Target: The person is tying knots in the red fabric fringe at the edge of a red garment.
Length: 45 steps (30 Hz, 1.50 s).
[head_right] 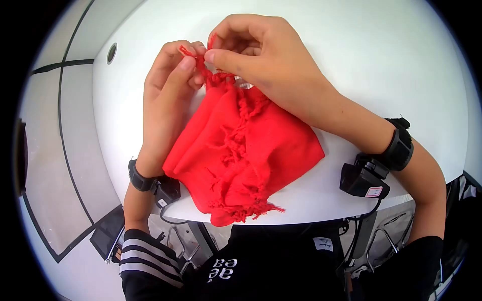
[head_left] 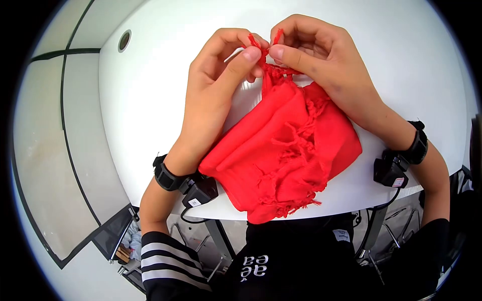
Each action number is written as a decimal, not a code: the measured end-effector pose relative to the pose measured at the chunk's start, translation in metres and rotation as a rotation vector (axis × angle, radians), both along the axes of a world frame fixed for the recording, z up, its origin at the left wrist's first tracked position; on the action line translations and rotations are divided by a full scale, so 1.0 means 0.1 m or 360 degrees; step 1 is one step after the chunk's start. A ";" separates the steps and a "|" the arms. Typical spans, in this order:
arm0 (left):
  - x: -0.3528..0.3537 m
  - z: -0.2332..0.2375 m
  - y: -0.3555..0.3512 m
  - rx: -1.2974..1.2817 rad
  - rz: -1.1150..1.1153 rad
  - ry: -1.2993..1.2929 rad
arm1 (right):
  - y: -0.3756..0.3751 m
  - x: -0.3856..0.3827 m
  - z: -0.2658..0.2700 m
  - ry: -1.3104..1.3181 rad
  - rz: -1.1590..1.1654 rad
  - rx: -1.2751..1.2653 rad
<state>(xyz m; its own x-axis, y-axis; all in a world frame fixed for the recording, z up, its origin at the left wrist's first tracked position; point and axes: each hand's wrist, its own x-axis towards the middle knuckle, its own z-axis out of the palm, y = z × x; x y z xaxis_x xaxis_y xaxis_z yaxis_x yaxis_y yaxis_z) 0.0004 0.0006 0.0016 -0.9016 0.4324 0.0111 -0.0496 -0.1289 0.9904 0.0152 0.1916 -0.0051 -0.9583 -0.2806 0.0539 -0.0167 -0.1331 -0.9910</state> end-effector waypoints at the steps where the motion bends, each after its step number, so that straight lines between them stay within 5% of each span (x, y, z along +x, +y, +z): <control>1: 0.00 0.00 0.00 0.0136 -0.0036 -0.0116 | 0.00 0.00 0.00 0.0013 0.0009 0.0004; 6: -0.04 -0.01 0.00 0.0431 -0.0085 -0.0304 | -0.05 0.01 0.05 0.0125 -0.0100 -0.0144; 8: -0.04 -0.02 -0.01 0.0500 -0.0120 -0.0336 | -0.01 0.03 0.27 -0.0401 0.0058 -0.0155; 15: -0.01 0.00 0.00 -0.0033 -0.0001 -0.0002 | 0.05 -0.01 0.10 -0.0270 0.0128 -0.0377; 24: 0.00 0.00 0.01 -0.0051 0.0141 -0.0011 | 0.02 0.02 0.11 -0.0403 -0.0119 -0.0276; 26: 0.00 -0.01 0.00 -0.0030 0.0143 -0.0024 | 0.01 0.01 0.02 0.0127 -0.0158 0.0106; 29: -0.01 -0.01 -0.01 0.0006 0.0128 -0.0042 | 0.01 -0.01 -0.03 0.0219 -0.0020 0.0031; 39: -0.01 -0.02 0.00 0.0038 0.0098 -0.0066 | 0.02 0.01 0.09 0.0007 -0.0047 0.0020; 41: -0.01 -0.02 0.00 0.0075 0.0115 -0.0092 | 0.08 0.00 0.19 -0.0180 0.0203 -0.0098; 45: -0.02 -0.02 -0.03 0.0128 0.0086 -0.0123 | 0.02 0.03 0.22 0.0046 0.0101 0.0163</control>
